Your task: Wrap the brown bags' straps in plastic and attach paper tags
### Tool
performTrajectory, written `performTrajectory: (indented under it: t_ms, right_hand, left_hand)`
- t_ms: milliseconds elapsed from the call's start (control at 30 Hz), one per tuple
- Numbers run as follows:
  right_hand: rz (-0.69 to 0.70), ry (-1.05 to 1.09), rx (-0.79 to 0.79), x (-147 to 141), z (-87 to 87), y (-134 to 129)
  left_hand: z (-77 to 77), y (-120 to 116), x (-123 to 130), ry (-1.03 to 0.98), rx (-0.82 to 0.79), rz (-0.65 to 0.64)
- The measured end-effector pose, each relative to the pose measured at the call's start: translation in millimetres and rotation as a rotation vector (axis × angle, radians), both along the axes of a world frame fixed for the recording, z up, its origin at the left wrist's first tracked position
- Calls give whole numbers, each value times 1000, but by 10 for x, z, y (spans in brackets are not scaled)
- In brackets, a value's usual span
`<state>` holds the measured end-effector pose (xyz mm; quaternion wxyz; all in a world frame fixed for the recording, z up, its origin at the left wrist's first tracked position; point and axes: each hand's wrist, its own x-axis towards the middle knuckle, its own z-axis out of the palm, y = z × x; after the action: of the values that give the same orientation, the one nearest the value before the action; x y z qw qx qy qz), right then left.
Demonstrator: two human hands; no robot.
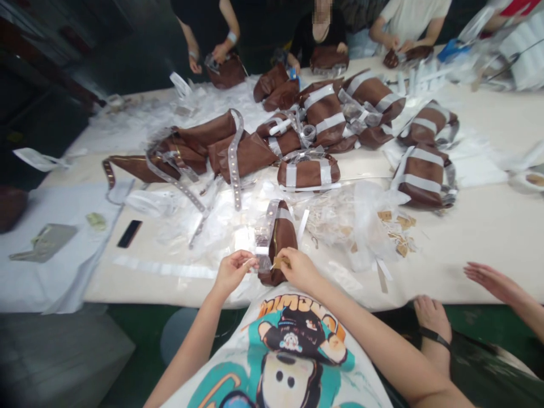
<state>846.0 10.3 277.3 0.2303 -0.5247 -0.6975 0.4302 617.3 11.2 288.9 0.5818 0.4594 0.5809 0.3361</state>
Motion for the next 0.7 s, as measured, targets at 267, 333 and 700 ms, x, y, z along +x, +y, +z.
performTrajectory:
  t_ms: [267,333,700]
  right_hand:
    - [-242,475,-146,-113,-17,109]
    - [-259,629,-278,-183,-47,154]
    - [77,674,-536,-454,-294,153]
  left_hand:
    - [-25,-55,-141,197,193,-64]
    - [-40,-58,-145,194,181,-65]
    - [-121,-91,-184,105,116,12]
